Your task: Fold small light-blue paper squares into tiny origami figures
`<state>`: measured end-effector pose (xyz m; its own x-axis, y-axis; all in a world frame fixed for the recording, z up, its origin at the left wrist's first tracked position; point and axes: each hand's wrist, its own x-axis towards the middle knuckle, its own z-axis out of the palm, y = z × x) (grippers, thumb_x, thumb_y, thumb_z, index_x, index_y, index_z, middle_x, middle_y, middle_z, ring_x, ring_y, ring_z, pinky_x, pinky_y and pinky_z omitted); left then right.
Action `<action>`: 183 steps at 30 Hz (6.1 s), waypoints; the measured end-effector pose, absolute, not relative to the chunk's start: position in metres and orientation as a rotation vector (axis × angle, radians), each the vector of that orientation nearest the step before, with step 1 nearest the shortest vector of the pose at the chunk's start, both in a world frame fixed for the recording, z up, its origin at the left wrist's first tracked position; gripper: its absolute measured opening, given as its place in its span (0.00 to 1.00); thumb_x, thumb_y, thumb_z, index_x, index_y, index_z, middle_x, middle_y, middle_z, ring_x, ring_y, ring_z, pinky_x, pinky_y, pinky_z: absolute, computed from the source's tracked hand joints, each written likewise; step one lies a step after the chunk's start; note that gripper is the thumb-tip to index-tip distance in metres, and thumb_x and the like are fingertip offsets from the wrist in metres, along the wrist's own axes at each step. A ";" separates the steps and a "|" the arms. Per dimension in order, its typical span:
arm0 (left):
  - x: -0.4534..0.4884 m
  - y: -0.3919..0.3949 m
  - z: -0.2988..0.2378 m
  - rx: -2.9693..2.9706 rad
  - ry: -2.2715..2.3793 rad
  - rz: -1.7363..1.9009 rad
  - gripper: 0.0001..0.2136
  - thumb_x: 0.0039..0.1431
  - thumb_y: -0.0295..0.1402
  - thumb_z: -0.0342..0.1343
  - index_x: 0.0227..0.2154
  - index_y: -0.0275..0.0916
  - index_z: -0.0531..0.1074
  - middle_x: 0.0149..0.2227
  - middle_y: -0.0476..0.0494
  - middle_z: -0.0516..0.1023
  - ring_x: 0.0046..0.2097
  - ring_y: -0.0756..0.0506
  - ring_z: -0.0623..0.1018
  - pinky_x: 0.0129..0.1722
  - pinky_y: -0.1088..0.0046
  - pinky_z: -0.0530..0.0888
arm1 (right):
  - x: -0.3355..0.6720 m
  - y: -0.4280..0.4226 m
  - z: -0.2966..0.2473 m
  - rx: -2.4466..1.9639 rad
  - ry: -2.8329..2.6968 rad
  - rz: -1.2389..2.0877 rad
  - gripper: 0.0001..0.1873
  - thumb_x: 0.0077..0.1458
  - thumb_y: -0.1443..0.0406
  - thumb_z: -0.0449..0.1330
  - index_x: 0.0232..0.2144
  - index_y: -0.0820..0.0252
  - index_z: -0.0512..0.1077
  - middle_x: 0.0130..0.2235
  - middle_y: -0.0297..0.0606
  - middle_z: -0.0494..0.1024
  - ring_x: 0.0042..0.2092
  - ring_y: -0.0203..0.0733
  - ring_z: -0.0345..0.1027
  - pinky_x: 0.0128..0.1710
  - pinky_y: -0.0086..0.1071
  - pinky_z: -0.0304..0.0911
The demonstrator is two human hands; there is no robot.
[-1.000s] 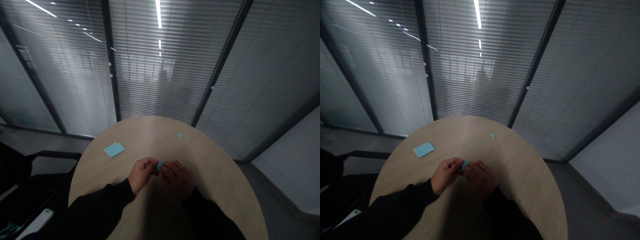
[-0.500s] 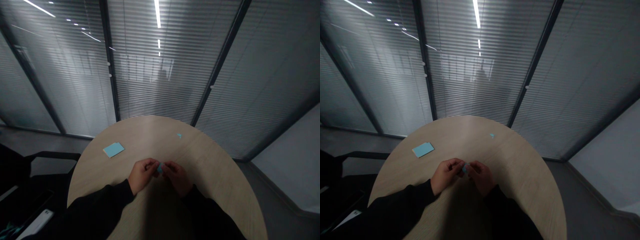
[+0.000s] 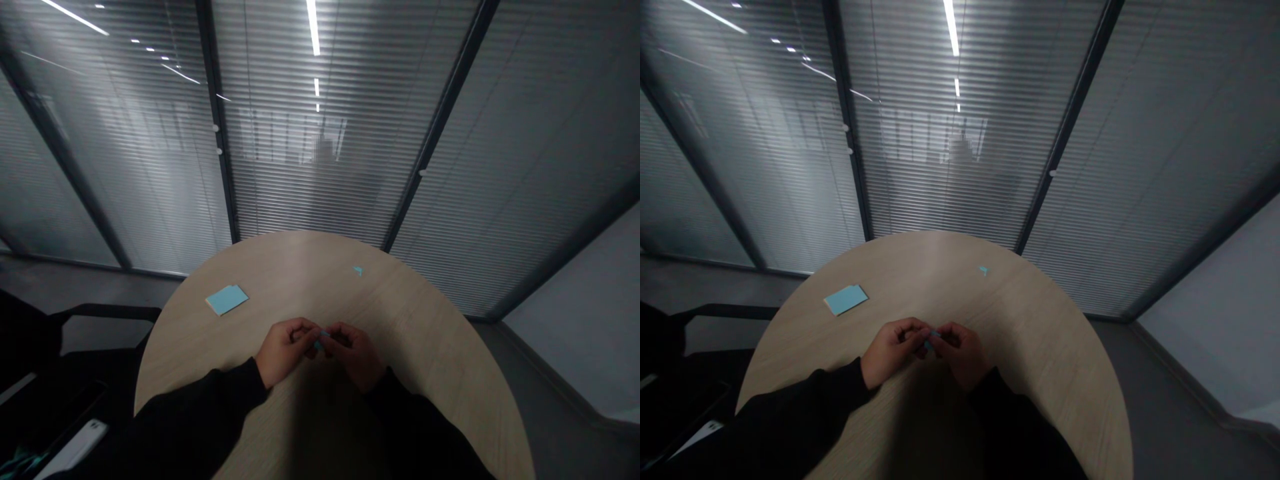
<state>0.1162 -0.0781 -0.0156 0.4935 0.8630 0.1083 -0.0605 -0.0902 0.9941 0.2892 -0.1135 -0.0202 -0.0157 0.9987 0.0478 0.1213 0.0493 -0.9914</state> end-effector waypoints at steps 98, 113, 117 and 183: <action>0.123 -0.074 -0.024 1.085 0.707 0.958 0.17 0.51 0.45 0.64 0.30 0.32 0.77 0.24 0.48 0.72 0.25 0.53 0.68 0.26 0.76 0.68 | 0.292 -0.117 -0.018 -0.982 -2.263 -0.550 0.12 0.63 0.71 0.53 0.44 0.59 0.74 0.44 0.46 0.79 0.40 0.45 0.73 0.39 0.37 0.71; 0.120 -0.077 -0.017 1.548 0.828 1.057 0.15 0.58 0.44 0.58 0.35 0.36 0.77 0.33 0.41 0.80 0.34 0.45 0.76 0.36 0.71 0.71 | 0.281 -0.116 -0.019 -1.283 -1.476 0.955 0.20 0.55 0.49 0.61 0.26 0.61 0.73 0.24 0.31 0.69 0.26 0.35 0.62 0.26 0.27 0.57; 0.119 -0.077 -0.019 1.576 0.837 1.044 0.15 0.58 0.44 0.58 0.36 0.36 0.78 0.34 0.41 0.80 0.34 0.45 0.76 0.35 0.71 0.70 | 0.281 -0.117 -0.015 -1.274 -1.492 0.898 0.19 0.54 0.51 0.62 0.22 0.59 0.70 0.22 0.28 0.64 0.24 0.33 0.56 0.24 0.27 0.52; 0.115 -0.075 -0.015 1.377 0.729 1.043 0.11 0.52 0.37 0.65 0.32 0.34 0.75 0.28 0.46 0.78 0.30 0.50 0.76 0.33 0.74 0.71 | 0.281 -0.116 -0.018 -1.214 -1.306 0.707 0.10 0.51 0.58 0.65 0.31 0.59 0.73 0.28 0.37 0.80 0.28 0.39 0.73 0.27 0.29 0.67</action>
<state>0.1148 -0.0753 -0.0151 0.4012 0.9019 0.1602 -0.1595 -0.1034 0.9818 0.2814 -0.1161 -0.0181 0.1963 0.9243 0.3273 0.2308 0.2809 -0.9316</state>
